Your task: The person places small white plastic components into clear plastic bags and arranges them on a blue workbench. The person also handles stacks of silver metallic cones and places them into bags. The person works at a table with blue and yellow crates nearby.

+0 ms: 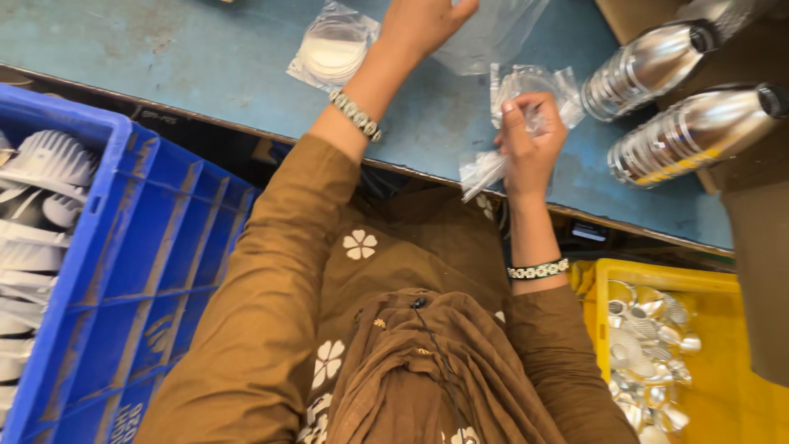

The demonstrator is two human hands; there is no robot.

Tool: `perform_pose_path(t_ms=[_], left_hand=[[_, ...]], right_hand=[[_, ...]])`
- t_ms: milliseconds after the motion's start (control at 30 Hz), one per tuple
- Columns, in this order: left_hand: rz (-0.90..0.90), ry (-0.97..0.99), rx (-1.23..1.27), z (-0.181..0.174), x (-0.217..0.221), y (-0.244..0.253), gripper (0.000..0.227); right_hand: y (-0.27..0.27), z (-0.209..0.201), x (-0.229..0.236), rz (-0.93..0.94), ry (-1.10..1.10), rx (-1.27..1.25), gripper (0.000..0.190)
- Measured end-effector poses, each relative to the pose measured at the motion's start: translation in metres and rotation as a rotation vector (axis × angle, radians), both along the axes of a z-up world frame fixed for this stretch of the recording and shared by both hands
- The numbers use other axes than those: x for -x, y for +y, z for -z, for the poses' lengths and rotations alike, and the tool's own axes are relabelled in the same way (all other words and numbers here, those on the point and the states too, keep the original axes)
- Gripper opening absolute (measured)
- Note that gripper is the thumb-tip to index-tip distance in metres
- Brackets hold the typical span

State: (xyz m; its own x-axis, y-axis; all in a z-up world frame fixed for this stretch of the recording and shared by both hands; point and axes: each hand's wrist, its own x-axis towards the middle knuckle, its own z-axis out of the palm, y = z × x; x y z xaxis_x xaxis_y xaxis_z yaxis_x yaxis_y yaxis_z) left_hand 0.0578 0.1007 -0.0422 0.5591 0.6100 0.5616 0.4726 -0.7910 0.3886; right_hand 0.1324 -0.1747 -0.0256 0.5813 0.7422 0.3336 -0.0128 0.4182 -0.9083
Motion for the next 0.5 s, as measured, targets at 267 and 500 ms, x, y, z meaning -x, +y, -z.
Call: perform_pose_path(t_ms=[267,500], left_hand=[[0.662,-0.18,0.413,-0.087,0.09,-0.117,0.01],[0.677,-0.043,0.243,-0.096,0.089,-0.139,0.015]], right_hand=[[-0.007,-0.014,0.009,0.221,-0.513,-0.068,0.068],[-0.001,-0.017,0.019,0.198,-0.707,0.079,0.046]])
